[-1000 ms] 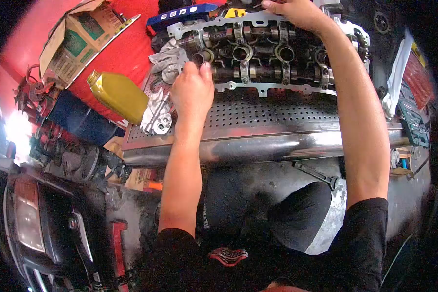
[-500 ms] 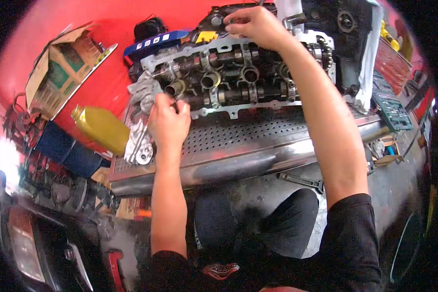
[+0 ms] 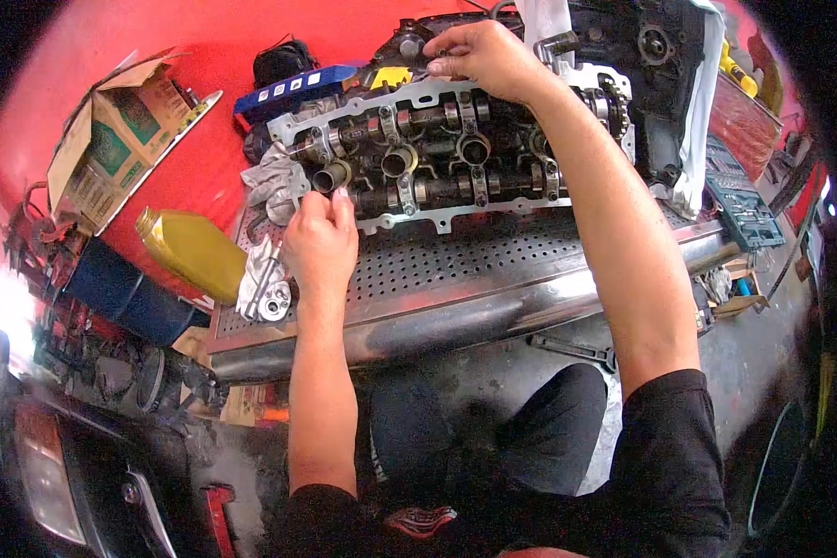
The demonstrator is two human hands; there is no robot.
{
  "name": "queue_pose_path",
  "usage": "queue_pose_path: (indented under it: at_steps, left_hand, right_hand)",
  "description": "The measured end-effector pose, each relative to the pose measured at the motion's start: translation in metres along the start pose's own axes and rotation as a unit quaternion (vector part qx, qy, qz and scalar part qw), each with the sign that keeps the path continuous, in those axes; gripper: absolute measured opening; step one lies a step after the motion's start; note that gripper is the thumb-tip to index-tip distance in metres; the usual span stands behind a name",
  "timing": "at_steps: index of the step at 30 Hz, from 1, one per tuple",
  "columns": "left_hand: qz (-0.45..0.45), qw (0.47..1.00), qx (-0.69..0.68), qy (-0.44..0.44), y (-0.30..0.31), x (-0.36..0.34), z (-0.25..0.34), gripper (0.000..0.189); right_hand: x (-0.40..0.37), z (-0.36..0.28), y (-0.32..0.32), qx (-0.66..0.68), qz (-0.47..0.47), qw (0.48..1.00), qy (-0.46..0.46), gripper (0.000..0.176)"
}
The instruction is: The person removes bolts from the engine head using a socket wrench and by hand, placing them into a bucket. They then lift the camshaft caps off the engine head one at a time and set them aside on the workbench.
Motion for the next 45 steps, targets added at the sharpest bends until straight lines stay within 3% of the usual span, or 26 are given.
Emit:
queue_pose_path:
  at_steps: [2,8,12,14,15,17,23,27,31,36,38,40,42,45]
  left_hand:
    - [0.065,0.997,-0.035,0.01,0.01,-0.003,0.004,0.024]
    - [-0.056,0.998,0.013,0.023,-0.012,0.0,-0.01,0.024]
    - [0.096,0.994,-0.047,0.007,0.016,-0.002,0.007,0.027]
    - [0.073,0.997,-0.023,-0.012,0.007,0.0,0.001,0.031]
    - [0.063,0.998,-0.012,-0.024,0.004,0.0,0.0,0.033]
    - [0.042,0.999,-0.007,-0.018,0.005,-0.001,0.002,0.031]
    - [0.085,0.996,-0.041,-0.006,0.007,-0.002,-0.001,0.027]
    - [0.006,0.999,0.033,-0.041,-0.004,-0.002,0.0,0.026]
    - [0.127,0.99,-0.037,-0.043,0.023,0.0,0.016,0.027]
    - [-0.002,1.0,0.01,-0.023,-0.005,0.002,-0.004,0.025]
    - [-0.025,0.999,0.006,-0.023,-0.011,-0.004,-0.004,0.024]
    - [0.013,0.999,-0.043,-0.007,0.002,-0.003,0.002,0.024]
    - [0.039,0.997,-0.06,-0.002,0.008,-0.002,0.002,0.024]
    - [-0.01,1.0,-0.022,-0.018,-0.005,0.001,-0.004,0.023]
  right_hand:
    - [-0.003,-0.004,0.002,-0.03,0.011,0.999,0.0,0.032]
    - [-0.003,-0.004,0.0,-0.005,-0.002,1.0,0.005,0.029]
    - [0.002,0.0,-0.002,-0.046,0.0,0.999,0.015,0.028]
    - [0.003,0.004,0.0,-0.024,0.017,0.999,0.03,0.026]
    - [-0.004,-0.006,0.004,-0.037,-0.015,0.999,-0.036,0.025]
    - [-0.01,-0.012,0.007,-0.073,0.001,0.996,-0.044,0.022]
    - [-0.01,-0.014,0.005,-0.079,0.001,0.997,0.015,0.023]
    - [-0.001,-0.002,-0.002,-0.085,0.02,0.996,0.032,0.025]
    - [0.01,0.018,-0.003,0.078,-0.044,0.995,-0.046,0.021]
    - [-0.007,0.021,0.016,0.198,-0.08,0.958,-0.19,0.041]
    - [-0.003,0.022,0.015,0.141,-0.095,0.972,-0.165,0.039]
    - [-0.001,0.024,0.012,0.118,-0.092,0.974,-0.172,0.036]
    - [-0.001,0.015,0.01,0.112,-0.09,0.982,-0.121,0.035]
    - [-0.004,0.009,0.009,0.112,-0.104,0.981,-0.118,0.033]
Point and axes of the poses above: each hand's wrist, its own x-axis towards the middle knuckle, its own y-axis out of the back of the hand, z = x × y, the point moved 10 cm from there along x, towards the middle knuckle, and after that the axes turned 14 degrees about -y, right-handed, at the moved point
